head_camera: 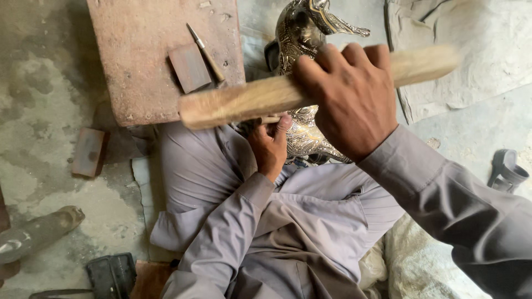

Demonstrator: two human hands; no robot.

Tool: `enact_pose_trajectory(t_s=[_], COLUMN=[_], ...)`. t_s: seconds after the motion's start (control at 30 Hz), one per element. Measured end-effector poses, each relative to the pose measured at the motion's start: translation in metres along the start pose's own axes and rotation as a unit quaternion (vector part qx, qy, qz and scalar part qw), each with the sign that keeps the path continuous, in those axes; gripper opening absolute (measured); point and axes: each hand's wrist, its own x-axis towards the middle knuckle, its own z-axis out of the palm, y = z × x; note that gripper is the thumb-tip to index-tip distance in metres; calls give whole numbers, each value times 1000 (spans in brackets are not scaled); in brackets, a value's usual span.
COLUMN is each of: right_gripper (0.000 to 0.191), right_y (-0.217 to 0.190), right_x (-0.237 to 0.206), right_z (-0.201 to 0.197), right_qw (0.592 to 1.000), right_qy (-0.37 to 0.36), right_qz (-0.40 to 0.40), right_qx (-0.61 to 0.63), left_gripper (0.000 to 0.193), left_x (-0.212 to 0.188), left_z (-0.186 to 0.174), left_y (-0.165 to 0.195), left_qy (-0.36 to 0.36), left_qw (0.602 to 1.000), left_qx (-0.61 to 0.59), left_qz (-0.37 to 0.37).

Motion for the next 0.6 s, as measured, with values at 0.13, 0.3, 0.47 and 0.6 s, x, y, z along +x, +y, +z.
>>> enact_pose_trajectory(t_s=[0.13, 0.3, 0.47, 0.6], right_gripper=[18, 18, 26, 13], right_y=[2, 6, 8, 5], right_x=[-2, -3, -3, -9], right_z=[-1, -7, -8, -5], right_qw=[996, 999, 997, 999], right_qy=[21, -10, 53, 2], right_qz=[-32, 18, -24, 42], right_qx=[-78, 25, -40, 28], left_gripper=[27, 21, 25, 28], left_x=[1, 1, -1, 0], left_z=[-2, -2, -1, -3], left_y=[2, -1, -7, -8], left_qy=[6, -31, -12, -3], left_qw=[984, 999, 995, 990], left_qx=[145, -6, 87, 112], left_qz=[98, 42, 56, 85])
